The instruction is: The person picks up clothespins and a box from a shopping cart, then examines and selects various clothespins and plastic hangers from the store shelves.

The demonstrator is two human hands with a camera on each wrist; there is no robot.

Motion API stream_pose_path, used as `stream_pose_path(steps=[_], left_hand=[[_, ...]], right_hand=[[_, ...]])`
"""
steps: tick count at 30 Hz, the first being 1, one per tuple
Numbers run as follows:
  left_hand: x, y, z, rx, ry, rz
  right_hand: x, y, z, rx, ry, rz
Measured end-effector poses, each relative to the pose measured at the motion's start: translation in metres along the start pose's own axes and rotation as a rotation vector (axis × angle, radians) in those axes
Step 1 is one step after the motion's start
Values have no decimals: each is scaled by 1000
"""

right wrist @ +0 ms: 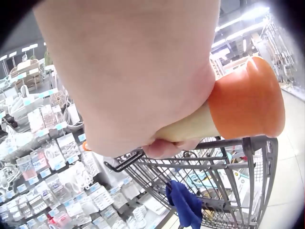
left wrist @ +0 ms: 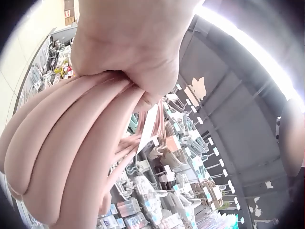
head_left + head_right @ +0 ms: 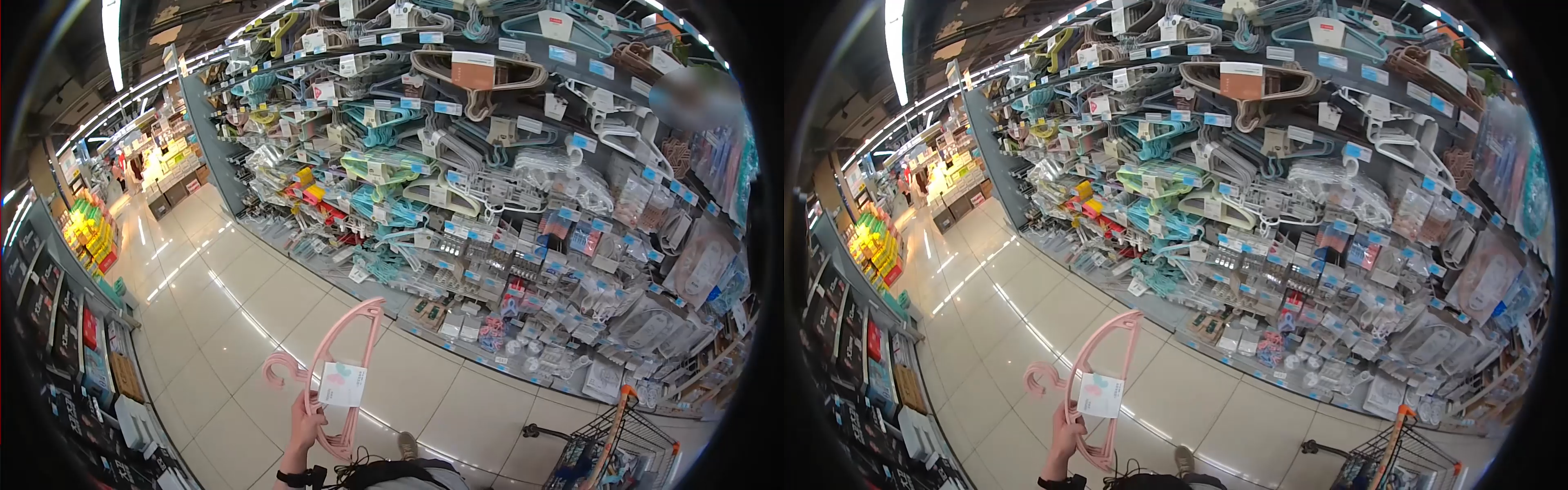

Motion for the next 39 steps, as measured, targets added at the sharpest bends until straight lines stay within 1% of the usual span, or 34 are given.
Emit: stream_pose_path(steps=[2, 3, 4, 6, 7, 8, 10, 13, 14, 16, 17, 18, 19, 20, 21, 22, 23, 24, 25, 26, 28, 29, 30, 31, 32, 33, 34, 35, 36, 37, 39], left_hand=[[-12, 13, -20, 2, 6, -32], [-18, 19, -31, 21, 17, -61], [-24, 21, -41, 12, 15, -56], [-39, 27, -64, 35, -31, -35], [-50, 28, -74, 34, -31, -32], [-60, 29, -84, 20, -42, -8], [-87, 28, -103, -2, -56, 17], [-141, 32, -134, 16, -80, 38], [-163, 36, -141, 7, -61, 59], [-212, 40, -160, -7, -28, 100], [-236, 37, -171, -15, 0, 136], [-256, 40, -180, -41, -28, 175], [-275, 44, -185, -75, -48, 214], [-295, 46, -180, -125, -18, 205], [-307, 60, -186, -104, -7, 213], [-318, 74, -201, -50, -5, 224], [-330, 79, -207, -42, 5, 218], [-343, 82, -210, -45, 10, 258], [-353, 84, -217, -43, 13, 302], [-364, 84, -224, -38, 18, 300], [-384, 78, -239, -62, 7, 412], [-392, 77, -246, -58, -5, 405], [-400, 75, -255, -70, -1, 437], [-407, 72, -267, -80, 3, 474], [-415, 70, -275, -77, -10, 470], [-424, 66, -287, -81, 10, 502], [-432, 63, -301, -83, 33, 538], [-438, 62, -313, -77, 22, 537], [-448, 58, -326, -97, 67, 529], [-457, 54, -340, -114, 108, 521], [-471, 50, -366, -131, 110, 493]], right_hand=[[18, -16, 1, -29, 21, -37], [21, -42, 11, -40, 23, -47], [18, -63, 23, -28, 15, -6], [4, -126, 61, 4, -17, 105], [22, -119, 54, -62, 76, 136], [32, -131, 49, -61, 79, 136], [49, -141, 51, 50, 98, 71], [80, -154, 70, 224, 119, -26], [90, -156, 73, 233, 113, -14], [109, -172, 84, -91, 210, -27], [119, -179, 92, -59, 213, 13], [122, -194, 103, -33, 214, 65], [131, -206, 107, -154, 265, 20], [134, -213, 121, -275, 299, -26], [129, -238, 147, -162, 305, 48], [132, -270, 166, -174, 296, 38], [131, -288, 183, -148, 264, 16], [135, -297, 197, -118, 230, 3], [151, -292, 193, -116, 242, 59], [166, -285, 191, -121, 239, 55], [184, -293, 202, -169, 278, 109], [195, -299, 207, -232, 264, 129], [195, -318, 227, -215, 268, 112], [192, -343, 248, -136, 246, 144], [194, -357, 263, -58, 216, 186], [212, -348, 254, -74, 224, 232], [220, -355, 263, -22, 149, 136], [221, -367, 277, -99, 261, 124], [222, -378, 291, -174, 375, 113], [225, -391, 299, -164, 382, 102], [233, -411, 317, -73, 289, 225]])
Point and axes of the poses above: each hand's wrist, its own z-axis away from the middle knuckle, its own x-axis out of the palm, y = z × x, the point moved 9 cm from there along -z, towards the middle knuckle
